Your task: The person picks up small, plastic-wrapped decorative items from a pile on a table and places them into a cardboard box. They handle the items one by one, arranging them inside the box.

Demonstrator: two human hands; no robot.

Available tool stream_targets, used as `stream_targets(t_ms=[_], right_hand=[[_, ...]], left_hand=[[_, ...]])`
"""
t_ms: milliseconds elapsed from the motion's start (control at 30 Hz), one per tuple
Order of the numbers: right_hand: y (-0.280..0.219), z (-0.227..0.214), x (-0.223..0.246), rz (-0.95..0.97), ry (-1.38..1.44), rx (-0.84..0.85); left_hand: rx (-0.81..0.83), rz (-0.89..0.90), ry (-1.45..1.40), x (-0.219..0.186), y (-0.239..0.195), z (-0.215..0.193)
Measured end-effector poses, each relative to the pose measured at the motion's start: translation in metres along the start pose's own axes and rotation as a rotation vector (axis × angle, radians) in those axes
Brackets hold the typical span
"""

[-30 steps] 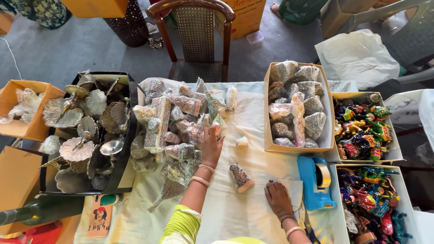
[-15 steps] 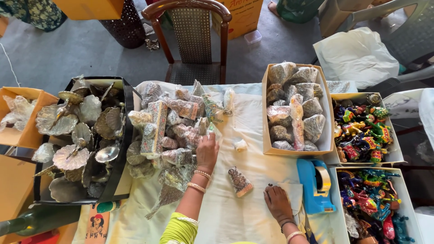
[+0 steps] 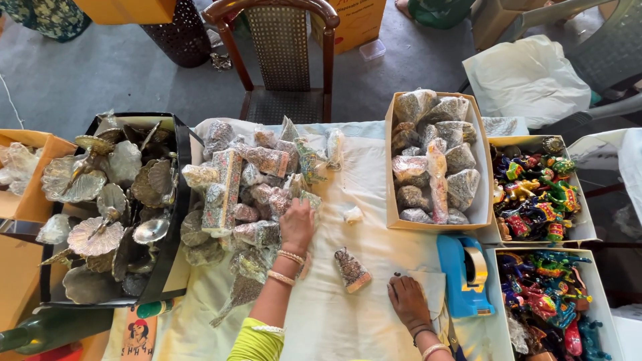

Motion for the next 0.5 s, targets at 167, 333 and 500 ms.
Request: stream_targets(t_ms=[167,333,500], right_hand=[[0.001,-0.003,0.003,-0.002,0.01,-0.005],[-0.001,-0.004,0.003,-0.01,-0.019,-0.016],[0.0,-0.005,0.004,0.001,-0.013,-0.015]], left_hand=[[-0.115,0.101,-0.023,0.022,0.04,-0.03],[-0.353,0.111,0.014,0.049,0.1,-0.093],[-0.343,0.032,0.092,0.081,0.17,-0.108]])
Point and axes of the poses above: each hand's wrist, its own y-axis towards the middle knuckle, its own z-axis out of the palm, x = y × z, the point moved 5 cm from there along y, towards the middle knuckle, and after that the axes turned 14 degrees about x, right-handed, at the moved point
